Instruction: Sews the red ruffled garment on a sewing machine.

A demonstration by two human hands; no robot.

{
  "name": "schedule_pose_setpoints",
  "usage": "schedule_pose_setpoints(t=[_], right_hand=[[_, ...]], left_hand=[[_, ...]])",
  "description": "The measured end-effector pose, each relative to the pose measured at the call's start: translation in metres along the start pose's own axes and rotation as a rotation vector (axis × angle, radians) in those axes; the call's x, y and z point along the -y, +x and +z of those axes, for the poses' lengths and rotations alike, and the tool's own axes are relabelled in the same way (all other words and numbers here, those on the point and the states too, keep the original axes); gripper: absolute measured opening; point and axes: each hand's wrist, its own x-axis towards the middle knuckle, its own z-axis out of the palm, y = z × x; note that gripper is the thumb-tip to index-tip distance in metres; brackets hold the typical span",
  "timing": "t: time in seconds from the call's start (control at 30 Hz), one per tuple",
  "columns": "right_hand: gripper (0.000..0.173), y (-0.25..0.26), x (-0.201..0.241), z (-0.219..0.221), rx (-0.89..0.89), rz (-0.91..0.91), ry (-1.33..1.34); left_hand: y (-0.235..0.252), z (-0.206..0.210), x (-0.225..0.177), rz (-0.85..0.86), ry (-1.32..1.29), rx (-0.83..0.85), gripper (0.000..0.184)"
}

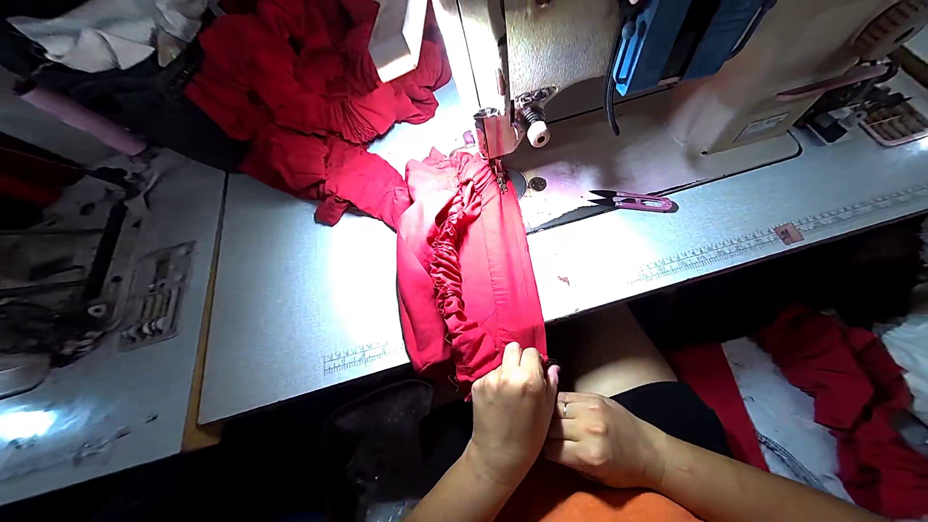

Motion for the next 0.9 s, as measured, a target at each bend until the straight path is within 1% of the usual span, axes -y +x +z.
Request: schedule_pose_setpoints(t=[0.03,0.07,0.13,0.17,0.2,0.23,0.3,0.33,0.37,0.4,0.47,0.57,0.73,0.9], right_hand=[[0.021,0.002,0.003,-0.006,0.025,0.002,0.048],[0.020,0.005,0.006,-0.012,0.056,0.007,0.126],[0.022,0.015,0.003,-0.035,0.093,0.051,0.419],[0.026,0.024,-0.006,-0.052,0.065,0.088,0.544],[0.030,0.035,-0.019,-0.070,0.008,0.125,0.573],[0.031,0.048,-0.038,-0.088,-0.037,0.155,0.489],[0.027,0.072,-0.094,-0.108,-0.047,0.157,0.129],[0.032,0.084,-0.125,-0.109,0.007,0.121,-0.020],[0.040,0.096,-0.154,-0.109,0.087,0.086,-0.125],[0.045,0.107,-0.176,-0.107,0.162,0.052,-0.182],[0.047,0.125,-0.202,-0.099,0.257,-0.014,-0.216],[0.046,0.142,-0.210,-0.092,0.318,-0.074,-0.205],[0.045,0.138,-0.220,-0.086,0.315,-0.158,-0.244],[0.044,0.139,-0.224,-0.091,0.264,-0.088,-0.137]], left_hand=[[0.001,0.000,-0.001,-0.006,0.001,-0.015,0.014],[0.001,0.000,-0.001,-0.007,-0.001,-0.027,0.011],[0.003,-0.004,0.000,-0.005,-0.024,-0.040,0.013],[0.004,-0.007,0.002,-0.002,-0.040,-0.049,0.015],[0.005,-0.011,0.003,0.002,-0.053,-0.052,0.016],[0.006,-0.016,0.003,0.009,-0.059,-0.055,0.017],[0.009,-0.024,0.003,0.021,-0.077,-0.061,0.017],[0.012,-0.028,0.002,0.027,-0.091,-0.065,0.017],[0.015,-0.033,0.001,0.032,-0.102,-0.070,0.017],[0.019,-0.039,0.000,0.033,-0.115,-0.072,0.017],[0.026,-0.051,0.001,0.027,-0.142,-0.064,0.017],[0.031,-0.069,0.007,0.013,-0.166,-0.028,0.016],[0.036,-0.083,0.013,-0.003,-0.232,0.068,0.013],[0.044,-0.093,0.019,0.020,-0.208,0.081,0.014]])
